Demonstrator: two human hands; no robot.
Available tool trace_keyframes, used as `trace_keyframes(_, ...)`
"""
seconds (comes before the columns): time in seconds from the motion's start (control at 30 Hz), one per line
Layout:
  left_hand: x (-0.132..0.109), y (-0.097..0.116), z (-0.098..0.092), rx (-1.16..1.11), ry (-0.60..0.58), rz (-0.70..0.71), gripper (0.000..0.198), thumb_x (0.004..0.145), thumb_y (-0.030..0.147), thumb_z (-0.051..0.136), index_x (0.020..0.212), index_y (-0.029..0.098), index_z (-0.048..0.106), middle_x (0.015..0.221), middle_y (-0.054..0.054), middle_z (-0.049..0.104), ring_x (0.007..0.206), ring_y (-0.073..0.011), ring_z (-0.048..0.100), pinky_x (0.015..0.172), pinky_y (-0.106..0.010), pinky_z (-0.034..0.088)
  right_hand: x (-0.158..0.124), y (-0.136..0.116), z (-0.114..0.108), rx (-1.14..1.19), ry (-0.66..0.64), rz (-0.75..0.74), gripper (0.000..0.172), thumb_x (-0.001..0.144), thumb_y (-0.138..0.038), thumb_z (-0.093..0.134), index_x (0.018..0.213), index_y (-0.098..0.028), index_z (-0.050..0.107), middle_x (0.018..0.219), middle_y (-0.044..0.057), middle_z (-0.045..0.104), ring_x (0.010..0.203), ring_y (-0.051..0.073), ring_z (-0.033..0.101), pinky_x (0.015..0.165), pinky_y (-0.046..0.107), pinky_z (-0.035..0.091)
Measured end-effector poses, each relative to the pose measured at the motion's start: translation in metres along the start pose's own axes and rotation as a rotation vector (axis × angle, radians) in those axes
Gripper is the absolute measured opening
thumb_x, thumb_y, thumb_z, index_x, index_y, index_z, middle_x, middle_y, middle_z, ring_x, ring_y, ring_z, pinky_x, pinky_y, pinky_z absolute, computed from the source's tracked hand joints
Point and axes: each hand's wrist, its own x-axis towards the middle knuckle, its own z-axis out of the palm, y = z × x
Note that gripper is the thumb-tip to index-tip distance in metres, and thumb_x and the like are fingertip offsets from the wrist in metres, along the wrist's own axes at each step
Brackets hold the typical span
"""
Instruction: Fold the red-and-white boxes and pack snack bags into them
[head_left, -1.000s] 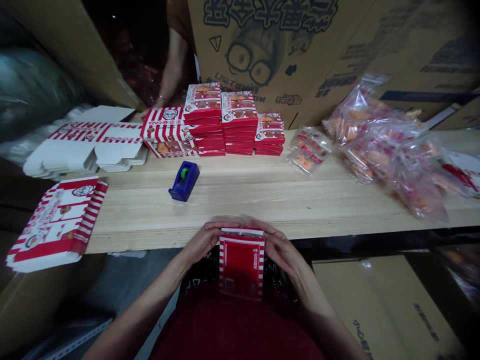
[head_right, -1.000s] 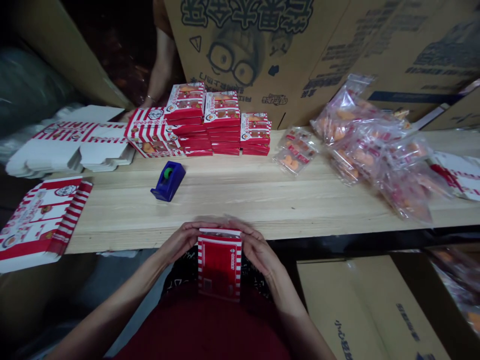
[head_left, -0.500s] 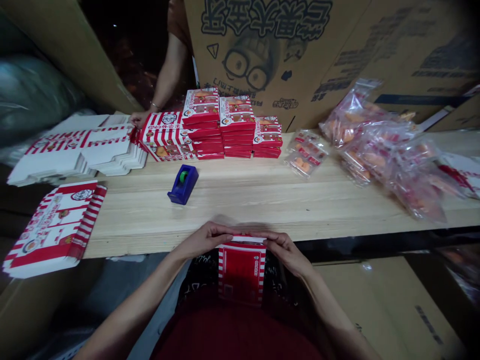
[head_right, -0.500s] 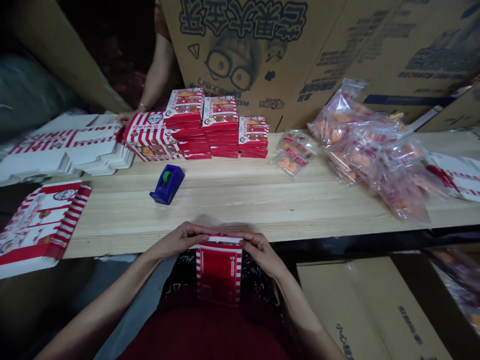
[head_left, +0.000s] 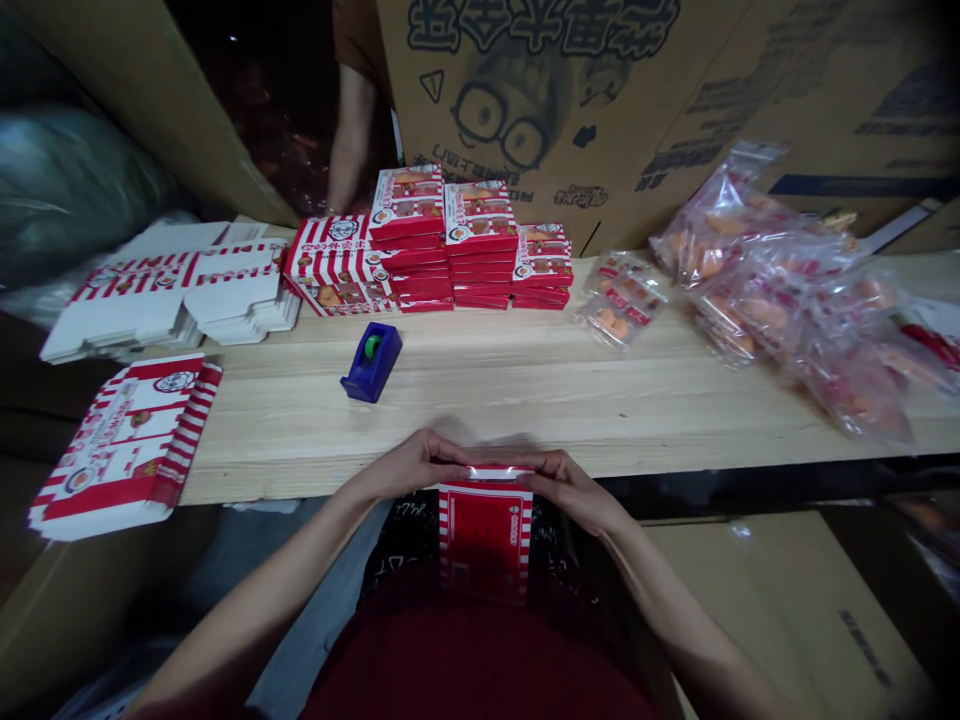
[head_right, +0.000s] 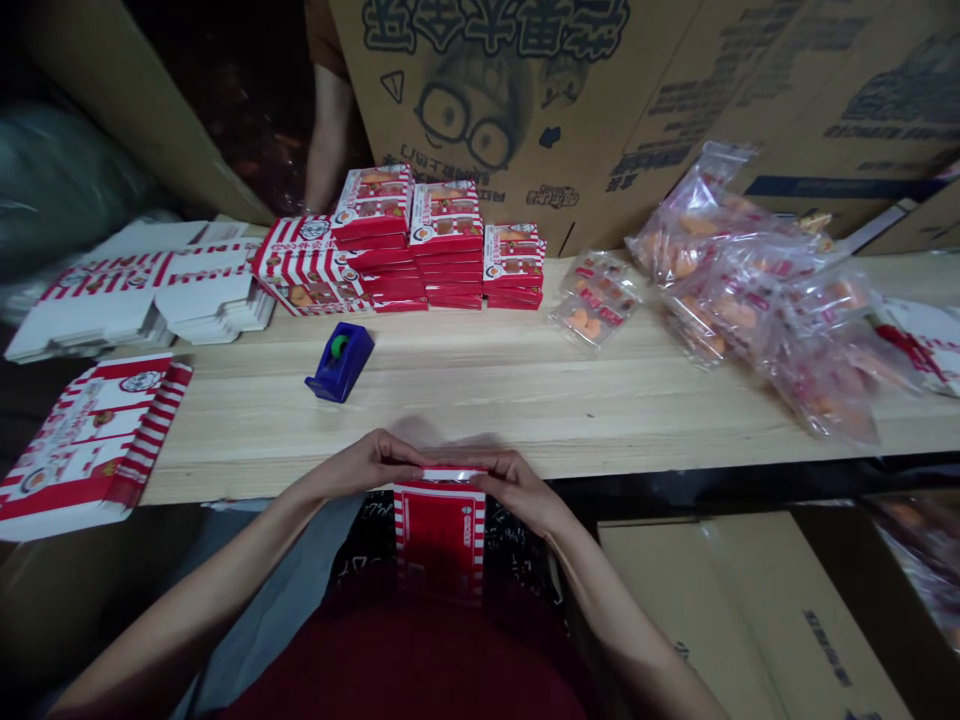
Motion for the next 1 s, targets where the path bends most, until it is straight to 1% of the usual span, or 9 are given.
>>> trace_keyframes(0.1,0.0,0.001,0.002,0.051,0.001,0.016,0.031,0.092,0.033,0.071,0.12,0.022,0.077,0.113,-0.008,0.08,0.093,-0.0198,0.076,0.085,-0.029,0.058,-0.006,-0.007,-0.002,-0.118,-0.028,-0.034,0.034,0.089,-0.047,0.075,0.12,-0.031,0.077,0.112,0.004,0.081,0.113,0.027,0.073,0.112,0.055,0.047)
trace_keyframes(0.2,-0.001,0.002,0.005,0.068,0.003,0.021,0.03,0.092,0.033,0.072,0.119,0.025,0.077,0.116,-0.008,0.079,0.095,-0.0201,0.076,0.088,-0.03,0.058,-0.016,-0.01,-0.007,-0.143,-0.091,0.001,0.042,0.093,-0.05,0.07,0.131,-0.031,0.071,0.124,0.004,0.078,0.119,0.026,0.07,0.115,0.055,0.045)
trace_keyframes(0.3,-0.003,0.004,0.007,0.057,0.018,0.005,0.029,0.091,0.032,0.072,0.119,0.025,0.078,0.116,-0.007,0.079,0.097,-0.0215,0.076,0.088,-0.031,0.058,-0.024,-0.014,-0.008,-0.137,-0.14,0.025,0.045,0.099,-0.052,0.062,0.139,-0.034,0.063,0.139,0.003,0.07,0.132,0.025,0.063,0.122,0.054,0.036)
trace_keyframes(0.4,-0.004,0.004,0.007,0.069,0.021,0.004,0.029,0.091,0.032,0.072,0.119,0.025,0.077,0.117,-0.007,0.078,0.101,-0.022,0.075,0.09,-0.033,0.058,-0.026,-0.019,-0.005,-0.194,-0.157,-0.013,0.043,0.101,-0.052,0.057,0.141,-0.036,0.061,0.148,0.001,0.063,0.142,0.025,0.054,0.126,0.054,0.028)
trace_keyframes(0.47,-0.005,0.003,0.005,0.083,0.015,0.006,0.03,0.091,0.032,0.071,0.12,0.026,0.077,0.118,-0.007,0.078,0.102,-0.0222,0.075,0.092,-0.034,0.057,-0.023,-0.02,-0.004,-0.238,-0.169,-0.033,0.043,0.101,-0.052,0.057,0.141,-0.036,0.061,0.148,0.001,0.063,0.142,0.025,0.053,0.126,0.054,0.028)
trace_keyframes(0.63,-0.007,0.007,0.006,0.116,-0.004,0.026,0.031,0.094,0.034,0.068,0.122,0.023,0.076,0.117,-0.008,0.079,0.102,-0.0228,0.074,0.093,-0.035,0.056,-0.016,-0.012,-0.006,-0.212,-0.125,-0.022,0.041,0.098,-0.049,0.064,0.136,-0.035,0.066,0.134,0.004,0.073,0.126,0.025,0.067,0.117,0.056,0.042)
trace_keyframes(0.8,-0.005,0.014,0.014,0.193,0.037,0.041,0.027,0.094,0.033,0.067,0.113,0.02,0.08,0.109,-0.008,0.081,0.094,-0.0206,0.074,0.085,-0.03,0.055,-0.016,-0.016,-0.008,-0.278,-0.162,-0.031,0.039,0.097,-0.048,0.065,0.134,-0.034,0.068,0.131,0.004,0.074,0.127,0.025,0.065,0.12,0.056,0.039)
trace_keyframes(0.9,-0.001,0.012,0.019,0.192,0.124,0.051,0.023,0.09,0.031,0.071,0.105,0.017,0.081,0.101,-0.008,0.082,0.091,-0.0207,0.074,0.083,-0.03,0.055,-0.016,-0.013,-0.002,-0.261,-0.086,-0.063,0.037,0.098,-0.049,0.064,0.132,-0.037,0.069,0.134,0.003,0.073,0.129,0.026,0.064,0.12,0.058,0.037)
trace_keyframes(1.0,0.003,0.007,0.022,0.105,0.155,0.083,0.026,0.09,0.03,0.071,0.111,0.018,0.08,0.108,-0.01,0.081,0.098,-0.0223,0.075,0.088,-0.033,0.057,-0.015,0.001,0.008,-0.192,0.093,-0.133,0.035,0.097,-0.05,0.064,0.13,-0.037,0.071,0.133,0.004,0.073,0.128,0.028,0.064,0.118,0.057,0.041)
